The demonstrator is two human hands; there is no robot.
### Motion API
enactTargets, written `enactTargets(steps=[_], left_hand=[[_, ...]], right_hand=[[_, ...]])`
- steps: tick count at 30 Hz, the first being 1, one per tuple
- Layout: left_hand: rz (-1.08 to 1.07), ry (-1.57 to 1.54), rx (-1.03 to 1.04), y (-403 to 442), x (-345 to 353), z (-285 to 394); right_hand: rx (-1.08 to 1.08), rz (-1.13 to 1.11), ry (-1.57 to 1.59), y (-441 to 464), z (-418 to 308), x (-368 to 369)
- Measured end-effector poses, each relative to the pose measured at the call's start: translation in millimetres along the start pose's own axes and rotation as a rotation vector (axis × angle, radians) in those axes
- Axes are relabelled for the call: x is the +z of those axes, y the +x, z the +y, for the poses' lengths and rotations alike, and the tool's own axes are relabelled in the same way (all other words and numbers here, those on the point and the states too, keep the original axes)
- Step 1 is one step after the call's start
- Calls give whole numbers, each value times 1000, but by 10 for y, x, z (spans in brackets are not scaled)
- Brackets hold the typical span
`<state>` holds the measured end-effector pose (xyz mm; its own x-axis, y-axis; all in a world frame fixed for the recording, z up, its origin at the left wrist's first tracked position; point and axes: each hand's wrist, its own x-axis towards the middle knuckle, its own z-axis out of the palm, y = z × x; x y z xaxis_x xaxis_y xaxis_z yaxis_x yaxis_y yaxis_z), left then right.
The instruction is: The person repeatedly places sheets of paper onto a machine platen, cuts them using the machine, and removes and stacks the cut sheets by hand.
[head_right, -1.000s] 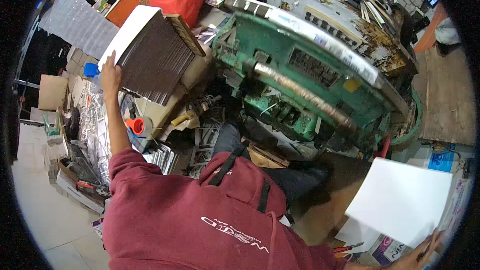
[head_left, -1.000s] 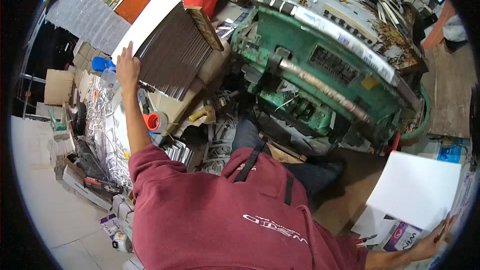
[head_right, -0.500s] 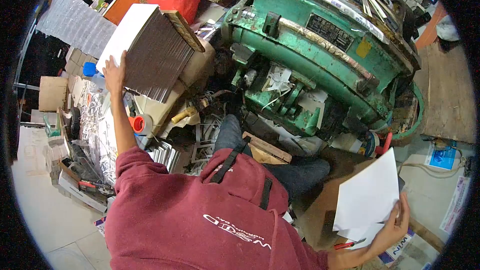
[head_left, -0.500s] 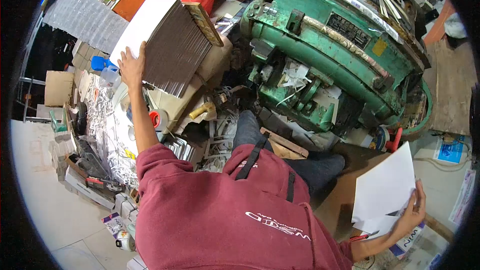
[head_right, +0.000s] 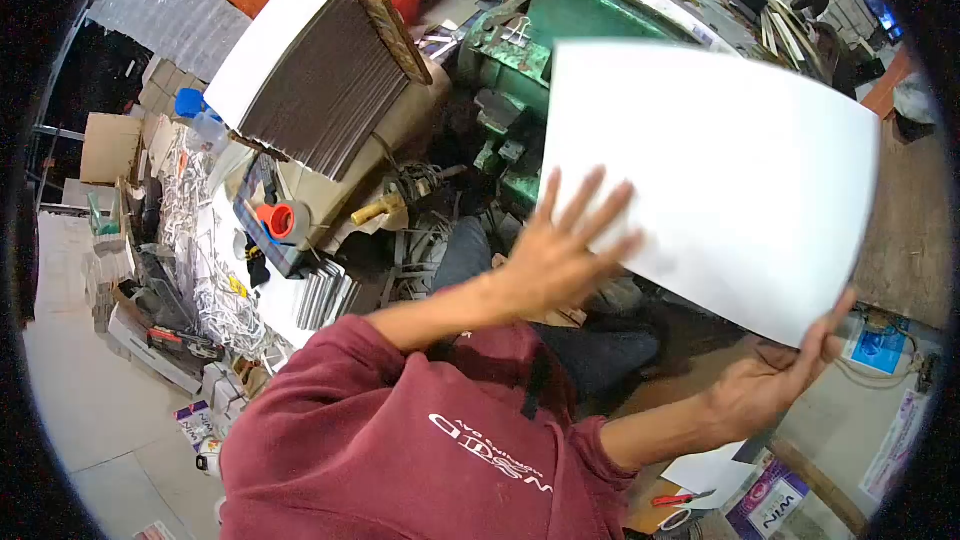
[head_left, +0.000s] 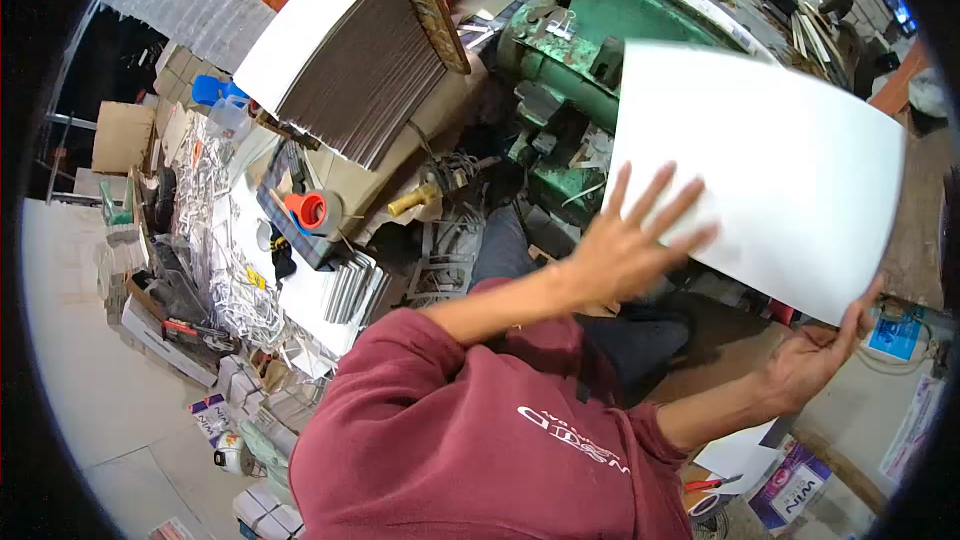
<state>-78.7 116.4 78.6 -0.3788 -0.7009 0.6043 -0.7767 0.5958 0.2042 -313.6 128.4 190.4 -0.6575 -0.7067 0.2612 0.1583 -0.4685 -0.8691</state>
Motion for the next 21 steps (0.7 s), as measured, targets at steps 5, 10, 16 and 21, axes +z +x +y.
enactTargets(steps=[5,10,16,21], left_hand=[[366,169,228,871,-669,-459],[253,143,376,1178,-551,-564],[-177,-57,287,788,26,-685],[-533,-260,54,100,316,-748]], right_hand=[[-423,-1,-411,6,0,-192],[-781,-262,-760,52,61,-525],[-604,-737,-1292,-42,143,-806],[-57,-839,-1354,-430,798,-1123]])
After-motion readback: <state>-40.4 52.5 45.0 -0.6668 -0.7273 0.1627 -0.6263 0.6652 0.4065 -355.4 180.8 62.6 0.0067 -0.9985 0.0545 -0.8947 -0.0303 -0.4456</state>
